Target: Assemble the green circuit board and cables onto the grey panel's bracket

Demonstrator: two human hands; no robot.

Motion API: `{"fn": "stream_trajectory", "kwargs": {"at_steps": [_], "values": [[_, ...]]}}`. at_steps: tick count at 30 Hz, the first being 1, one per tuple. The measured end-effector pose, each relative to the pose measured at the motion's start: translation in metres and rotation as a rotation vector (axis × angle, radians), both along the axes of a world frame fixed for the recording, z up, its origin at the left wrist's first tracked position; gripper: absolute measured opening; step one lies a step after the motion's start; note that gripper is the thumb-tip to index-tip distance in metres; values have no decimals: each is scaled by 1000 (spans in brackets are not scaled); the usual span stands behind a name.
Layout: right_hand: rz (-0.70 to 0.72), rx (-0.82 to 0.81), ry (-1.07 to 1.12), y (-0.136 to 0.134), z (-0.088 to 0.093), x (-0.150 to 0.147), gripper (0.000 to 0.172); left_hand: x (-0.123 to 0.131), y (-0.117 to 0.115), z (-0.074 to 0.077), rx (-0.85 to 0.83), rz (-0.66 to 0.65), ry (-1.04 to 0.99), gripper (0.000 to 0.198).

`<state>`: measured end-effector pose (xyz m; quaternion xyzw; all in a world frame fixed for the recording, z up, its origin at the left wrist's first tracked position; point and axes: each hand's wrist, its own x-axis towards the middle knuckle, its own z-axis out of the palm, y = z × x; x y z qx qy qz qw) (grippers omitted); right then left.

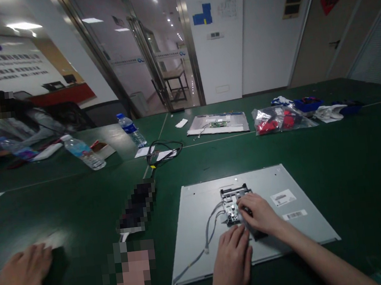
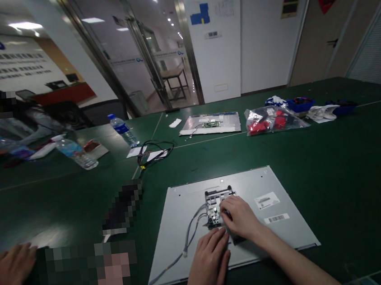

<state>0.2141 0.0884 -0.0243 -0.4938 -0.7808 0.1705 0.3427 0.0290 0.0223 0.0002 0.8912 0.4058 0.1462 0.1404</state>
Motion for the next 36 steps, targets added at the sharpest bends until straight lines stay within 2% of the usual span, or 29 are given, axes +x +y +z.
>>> {"fn": "stream_trajectory", "kwargs": {"at_steps": [10,19,36], "values": [[-13,-25,13,9,4,2,12,2,11,-4,20,-7,-17,43],[-14,-35,46,10,3,4,12,2,11,0,29,-8,-23,41],[-3,-30,43,11,0,5,12,0,12,-7,18,7,-90,39]]}}
